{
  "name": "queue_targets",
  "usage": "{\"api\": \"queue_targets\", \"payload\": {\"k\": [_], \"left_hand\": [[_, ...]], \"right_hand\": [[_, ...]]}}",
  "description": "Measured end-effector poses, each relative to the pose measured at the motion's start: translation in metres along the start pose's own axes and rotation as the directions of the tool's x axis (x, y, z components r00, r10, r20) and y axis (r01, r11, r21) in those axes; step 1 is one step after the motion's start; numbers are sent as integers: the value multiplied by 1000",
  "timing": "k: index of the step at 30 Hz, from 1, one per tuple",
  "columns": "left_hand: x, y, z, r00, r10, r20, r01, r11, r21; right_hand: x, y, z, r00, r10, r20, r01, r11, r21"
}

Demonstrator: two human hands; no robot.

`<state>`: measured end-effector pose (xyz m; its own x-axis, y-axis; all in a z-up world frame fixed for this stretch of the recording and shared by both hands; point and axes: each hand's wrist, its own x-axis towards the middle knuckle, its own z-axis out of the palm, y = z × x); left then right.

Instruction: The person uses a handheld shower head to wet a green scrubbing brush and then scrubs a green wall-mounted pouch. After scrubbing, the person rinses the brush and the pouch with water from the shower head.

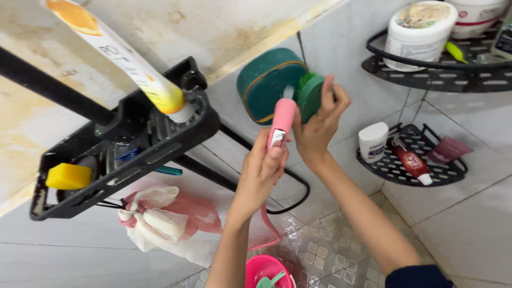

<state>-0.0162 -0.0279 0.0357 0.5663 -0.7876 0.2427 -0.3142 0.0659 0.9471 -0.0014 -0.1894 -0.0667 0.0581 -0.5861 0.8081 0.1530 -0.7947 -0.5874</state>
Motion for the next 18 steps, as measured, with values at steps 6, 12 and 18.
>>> {"api": "queue_targets", "payload": {"k": [6, 12, 18], "left_hand": [[3, -19, 8, 998, 63, -6, -62, 995, 75], [21, -22, 6, 986, 164, -13, -158, 968, 192], [36, -18, 2, 985, 168, -28, -154, 949, 276]], "right_hand": [[-10, 19, -15, 997, 72, 40, -75, 991, 107], [16, 41, -27, 971, 212, 106, -235, 919, 315], [75, 41, -27, 994, 43, 99, -77, 925, 373]]}}
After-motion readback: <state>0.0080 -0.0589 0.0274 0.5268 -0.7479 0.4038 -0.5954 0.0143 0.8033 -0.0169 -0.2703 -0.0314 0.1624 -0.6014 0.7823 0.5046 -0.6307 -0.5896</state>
